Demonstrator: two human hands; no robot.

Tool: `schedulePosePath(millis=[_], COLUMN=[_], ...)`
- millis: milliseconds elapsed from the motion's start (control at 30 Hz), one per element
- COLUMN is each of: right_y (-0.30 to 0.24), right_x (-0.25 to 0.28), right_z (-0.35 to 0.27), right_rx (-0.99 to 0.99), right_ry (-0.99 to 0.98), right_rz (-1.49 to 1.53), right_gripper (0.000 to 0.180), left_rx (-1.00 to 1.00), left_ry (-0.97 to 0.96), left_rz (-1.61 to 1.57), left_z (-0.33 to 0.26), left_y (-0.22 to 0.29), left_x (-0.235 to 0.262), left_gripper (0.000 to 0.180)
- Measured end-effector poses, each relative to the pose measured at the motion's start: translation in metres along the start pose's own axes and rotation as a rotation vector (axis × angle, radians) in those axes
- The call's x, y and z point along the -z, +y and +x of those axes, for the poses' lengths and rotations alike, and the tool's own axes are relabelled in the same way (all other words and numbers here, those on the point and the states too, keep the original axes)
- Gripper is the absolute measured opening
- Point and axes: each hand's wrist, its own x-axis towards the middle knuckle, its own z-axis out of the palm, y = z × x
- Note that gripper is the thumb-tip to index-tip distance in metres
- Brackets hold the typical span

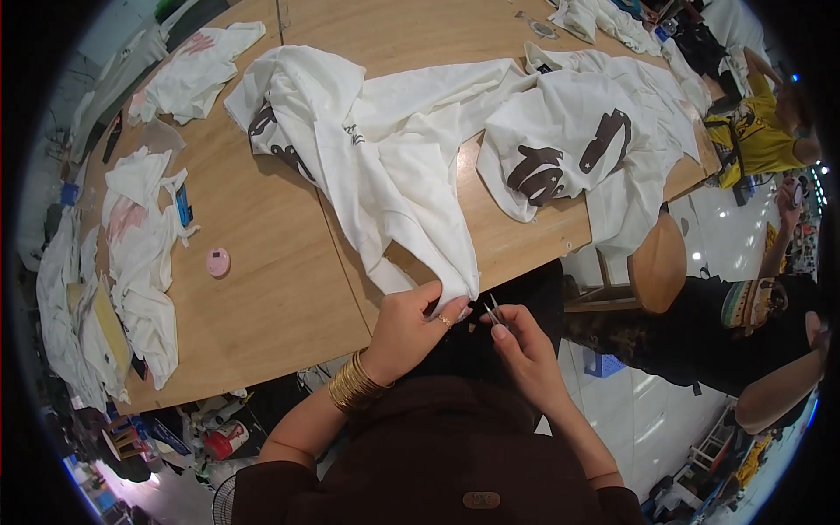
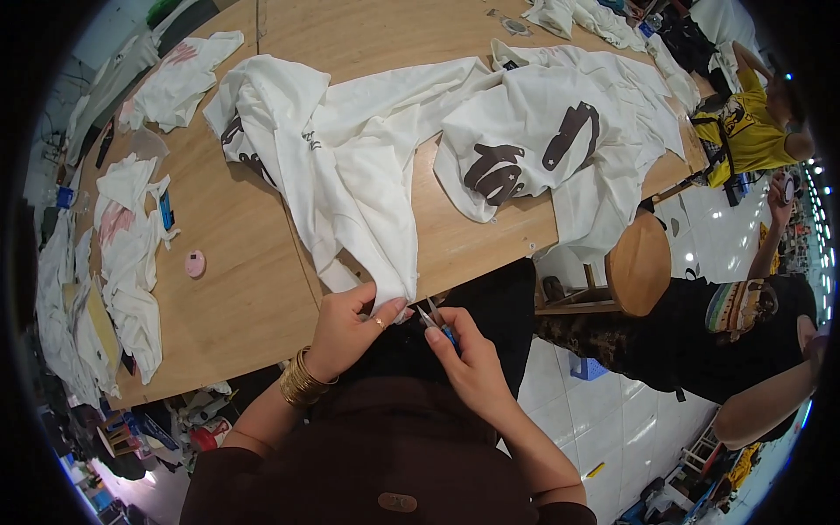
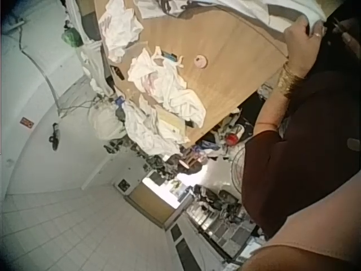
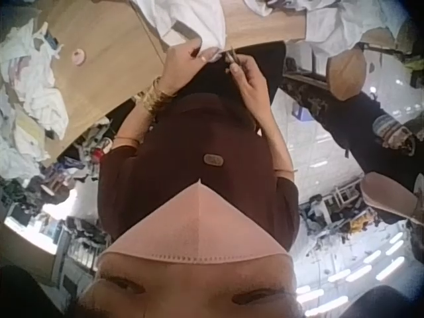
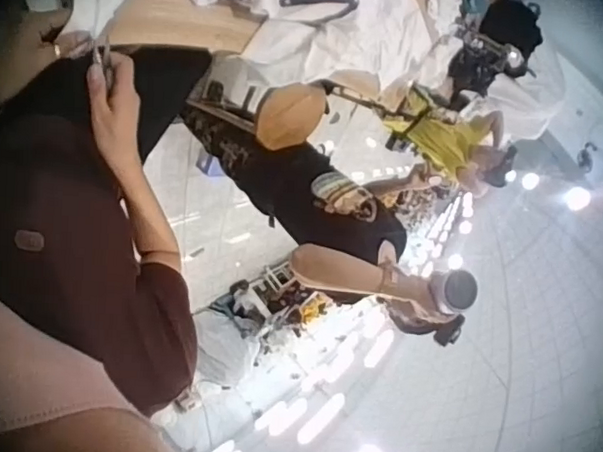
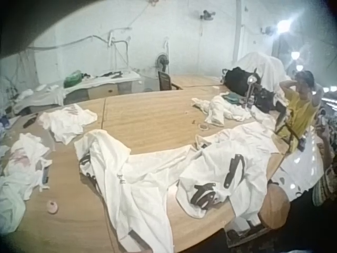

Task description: Trimming excess threads from white t-shirts and recording progress in a notebook.

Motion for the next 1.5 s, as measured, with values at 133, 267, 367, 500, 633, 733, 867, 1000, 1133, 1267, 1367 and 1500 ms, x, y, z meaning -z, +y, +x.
schedulePosePath(millis=[133,267,367,500,633,733,867,1000,1133,1267,1367,1500], right_y=[-0.017,-0.019,-0.019,-0.019,-0.021,-0.020,-0.020,-0.019,-0.014,-0.022,-0.017,-0.059], right_x=[0.001,-0.005,-0.007,-0.011,-0.010,-0.010,-0.009,0.010,0.013,-0.011,-0.021,-0.018], right_z=[-0.005,-0.003,-0.003,0.001,0.003,0.003,0.007,0.039,0.104,0.169,0.218,0.232], right_rx=[-0.122,-0.171,-0.143,-0.138,-0.137,-0.150,0.010,-0.058,0.244,0.252,0.170,0.110], right_ry=[-0.092,-0.202,-0.210,-0.219,-0.244,-0.224,0.014,0.015,0.155,0.255,0.122,-0.075], right_rz=[0.153,0.280,0.301,0.319,0.358,0.415,0.312,0.319,-0.130,-0.193,-0.352,-0.109], right_gripper=[0.018,0.019,0.023,0.025,0.026,0.022,0.016,0.015,0.023,0.037,0.036,0.030], left_rx=[-0.104,-0.170,-0.187,-0.184,-0.187,-0.165,0.055,0.213,0.237,0.283,0.232,0.199], left_ry=[0.072,0.143,0.149,0.148,0.138,0.122,-0.004,-0.117,-0.105,-0.064,-0.059,0.044], left_rz=[0.090,0.053,0.118,0.104,0.061,0.036,-0.200,-0.287,-0.225,-0.304,-0.302,-0.382], left_z=[-0.003,-0.004,-0.004,-0.004,-0.005,-0.006,-0.010,-0.019,-0.031,-0.036,-0.037,-0.037], left_y=[0.008,0.009,0.008,0.005,0.005,0.007,0.005,-0.008,-0.016,-0.007,0.003,0.020], left_x=[0.002,0.002,0.004,0.005,0.005,0.007,0.019,0.037,0.049,0.056,0.065,0.100], left_gripper=[0.020,0.020,0.019,0.018,0.018,0.018,0.016,0.015,0.016,0.018,0.019,0.021])
